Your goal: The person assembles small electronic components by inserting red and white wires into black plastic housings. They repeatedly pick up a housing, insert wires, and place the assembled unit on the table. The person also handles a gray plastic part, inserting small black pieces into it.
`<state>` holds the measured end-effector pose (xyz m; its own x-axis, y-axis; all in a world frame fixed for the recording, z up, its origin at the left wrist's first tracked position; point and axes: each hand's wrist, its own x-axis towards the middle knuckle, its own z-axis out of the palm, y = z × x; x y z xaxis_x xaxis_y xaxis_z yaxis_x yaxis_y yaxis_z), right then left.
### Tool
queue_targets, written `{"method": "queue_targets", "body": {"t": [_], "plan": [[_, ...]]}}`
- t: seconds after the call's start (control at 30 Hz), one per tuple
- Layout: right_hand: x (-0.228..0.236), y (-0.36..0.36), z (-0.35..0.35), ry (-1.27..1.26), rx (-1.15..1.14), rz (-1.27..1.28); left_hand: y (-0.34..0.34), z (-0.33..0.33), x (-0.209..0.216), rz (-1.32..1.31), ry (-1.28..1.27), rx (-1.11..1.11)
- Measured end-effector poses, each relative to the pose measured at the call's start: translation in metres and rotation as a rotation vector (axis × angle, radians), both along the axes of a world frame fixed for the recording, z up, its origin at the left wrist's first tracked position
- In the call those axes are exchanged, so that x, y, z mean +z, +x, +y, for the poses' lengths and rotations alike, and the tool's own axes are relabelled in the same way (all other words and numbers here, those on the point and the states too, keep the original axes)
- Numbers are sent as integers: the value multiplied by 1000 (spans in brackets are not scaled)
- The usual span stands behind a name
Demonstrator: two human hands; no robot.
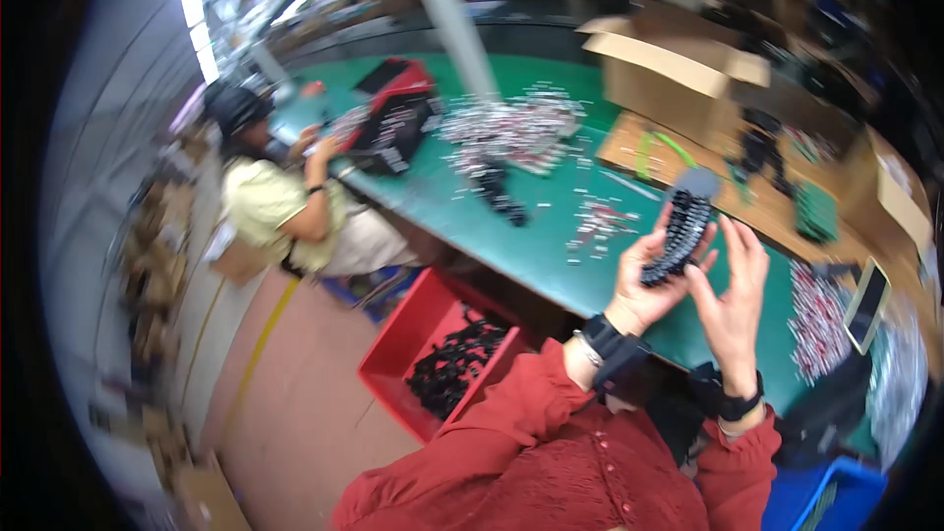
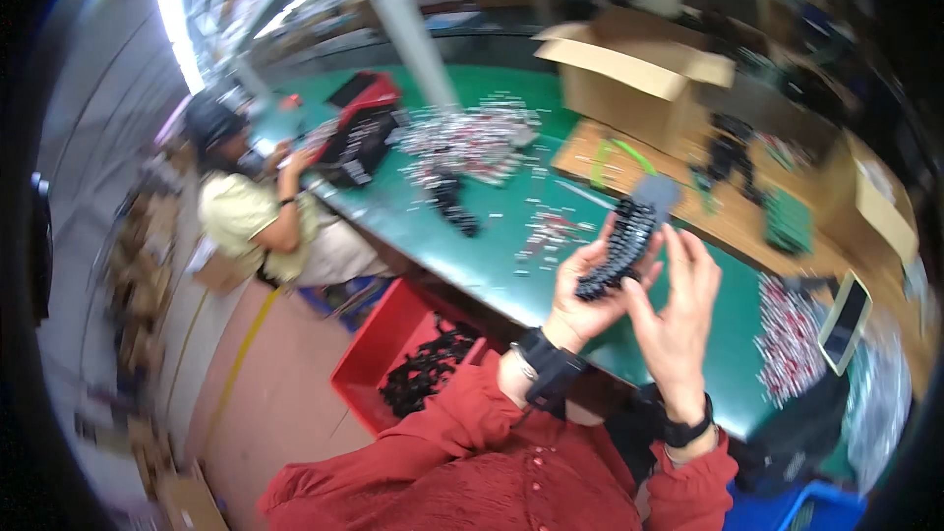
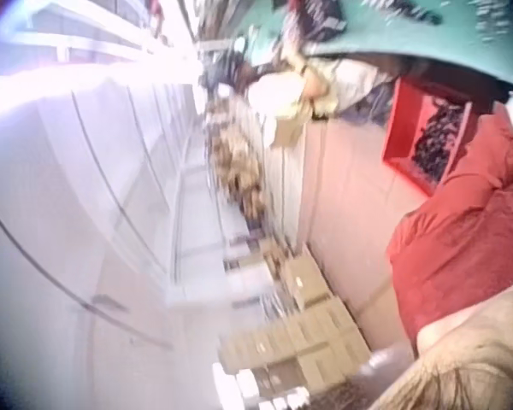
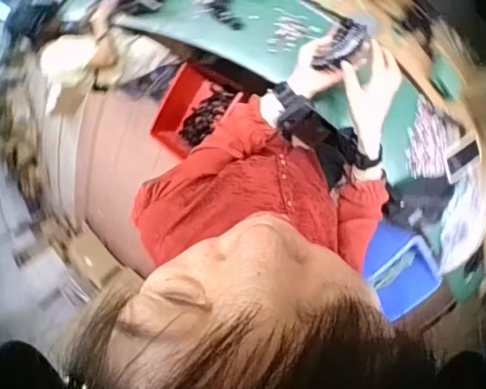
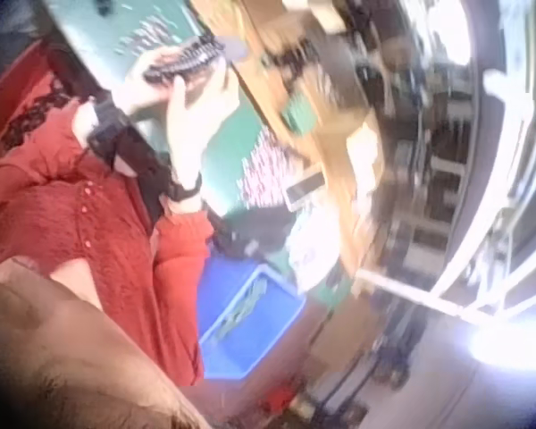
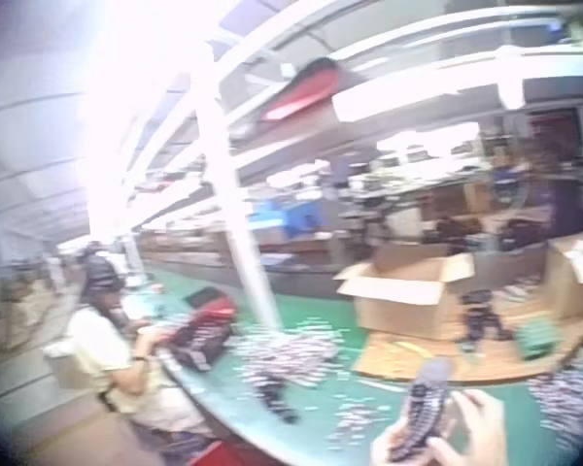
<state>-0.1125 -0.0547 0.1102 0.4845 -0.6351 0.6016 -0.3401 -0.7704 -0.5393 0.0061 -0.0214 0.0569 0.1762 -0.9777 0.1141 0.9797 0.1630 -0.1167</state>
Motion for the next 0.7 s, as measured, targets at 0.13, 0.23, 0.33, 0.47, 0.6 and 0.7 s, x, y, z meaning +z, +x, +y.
{"method": "queue_targets", "body": {"t": [0.13, 0.23, 0.33, 0.47, 0.6, 0.7], "plan": [[12, 34, 36, -5, 191, -19, 51, 50, 17, 36, -31, 200], [13, 56, 62, -2, 346, 23, 111, 103, 20, -11, -44, 344], [7, 68, 75, 6, 480, 73, 170, 159, 29, -57, 80, 590], [-29, 79, 72, 71, 577, 126, 266, 226, 22, -165, 175, 811], [-69, 95, 71, 53, 613, 281, 361, 277, 2, -155, 254, 968], [-76, 114, 76, -71, 621, 340, 421, 305, 1, -144, 292, 1042]]}}
